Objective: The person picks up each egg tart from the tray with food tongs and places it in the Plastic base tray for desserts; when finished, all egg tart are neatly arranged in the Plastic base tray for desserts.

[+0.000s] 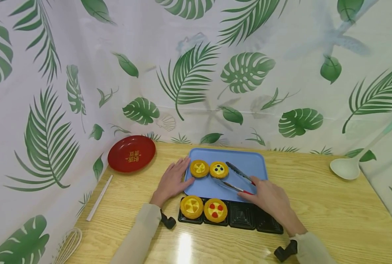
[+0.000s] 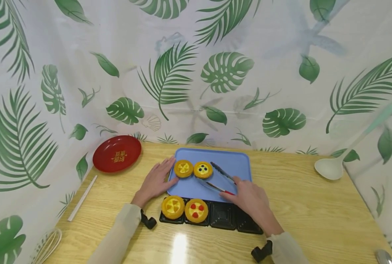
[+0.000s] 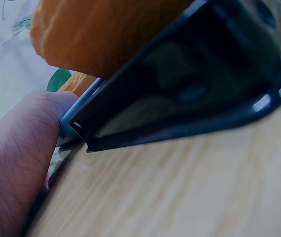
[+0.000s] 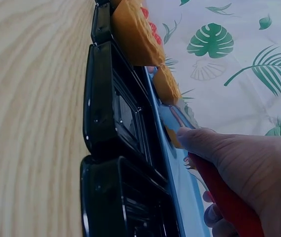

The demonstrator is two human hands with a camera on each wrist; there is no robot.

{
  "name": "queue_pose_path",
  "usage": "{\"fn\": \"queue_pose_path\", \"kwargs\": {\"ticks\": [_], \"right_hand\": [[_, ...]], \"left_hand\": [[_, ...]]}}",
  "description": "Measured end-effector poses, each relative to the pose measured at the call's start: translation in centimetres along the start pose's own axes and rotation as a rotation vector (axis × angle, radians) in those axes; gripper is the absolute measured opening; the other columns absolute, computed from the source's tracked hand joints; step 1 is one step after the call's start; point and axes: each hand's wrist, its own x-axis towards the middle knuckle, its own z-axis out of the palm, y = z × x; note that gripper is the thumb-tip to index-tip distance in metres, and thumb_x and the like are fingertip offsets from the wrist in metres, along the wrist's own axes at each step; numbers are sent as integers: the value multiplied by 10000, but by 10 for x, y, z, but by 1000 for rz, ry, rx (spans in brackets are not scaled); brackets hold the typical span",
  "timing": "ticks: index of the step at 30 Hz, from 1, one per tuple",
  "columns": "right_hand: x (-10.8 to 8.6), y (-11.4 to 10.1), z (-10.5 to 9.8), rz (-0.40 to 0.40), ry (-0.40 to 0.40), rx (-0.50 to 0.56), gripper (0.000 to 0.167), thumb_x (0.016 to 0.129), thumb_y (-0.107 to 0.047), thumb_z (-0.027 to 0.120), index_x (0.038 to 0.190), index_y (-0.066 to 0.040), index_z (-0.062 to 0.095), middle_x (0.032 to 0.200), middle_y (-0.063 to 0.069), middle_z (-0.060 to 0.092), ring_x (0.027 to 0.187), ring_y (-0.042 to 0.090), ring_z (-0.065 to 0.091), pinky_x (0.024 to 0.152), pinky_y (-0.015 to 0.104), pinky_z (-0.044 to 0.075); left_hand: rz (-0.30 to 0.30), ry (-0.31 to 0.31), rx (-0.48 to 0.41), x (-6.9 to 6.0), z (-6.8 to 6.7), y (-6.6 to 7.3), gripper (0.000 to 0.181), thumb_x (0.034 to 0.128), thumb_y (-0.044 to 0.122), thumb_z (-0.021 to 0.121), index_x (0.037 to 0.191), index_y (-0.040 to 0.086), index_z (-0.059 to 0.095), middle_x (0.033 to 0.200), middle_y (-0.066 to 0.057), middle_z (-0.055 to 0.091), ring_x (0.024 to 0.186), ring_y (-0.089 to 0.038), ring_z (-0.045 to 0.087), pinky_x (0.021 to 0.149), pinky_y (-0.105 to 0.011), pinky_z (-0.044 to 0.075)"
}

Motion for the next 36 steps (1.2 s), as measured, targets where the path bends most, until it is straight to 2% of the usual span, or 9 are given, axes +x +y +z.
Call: {"fn": "queue_pose_path", "kwargs": {"ticks": [6,17,29,36], "right_hand": [[5,-2,4,-11,6,-2,907,846,-751,686,1403,-37,621,609,-45,305,471,143,365,416,288,246],[10,-6,5,-7,-13,5,902,859,-744,677,1422,-43,616,619,-38,351,469,144,379,420,292,250],[10,-5,6,-8,11,-11,834,874,-716,684,1392,-62,643,609,-35,373,475,151,405,425,286,257],[8,-5,6,-19,29,-17,808,879,-698,691,1374,-60,656,601,-42,326,468,153,382,422,282,242]], "left_hand": [[12,8,-5,0,0,0,848,1015,607,481,1681,150,223,1733,10,227,1596,-246,225,1294,-478,161],[6,8,1,1,-1,1,850,1013,611,477,1681,154,219,1734,19,221,1596,-250,227,1297,-465,152],[-1,2,1,1,-1,0,849,1011,608,482,1681,155,223,1732,40,209,1598,-232,215,1299,-461,145],[1,0,-2,0,-1,1,848,1015,610,477,1681,154,218,1732,19,220,1598,-244,217,1298,-463,143]]}}
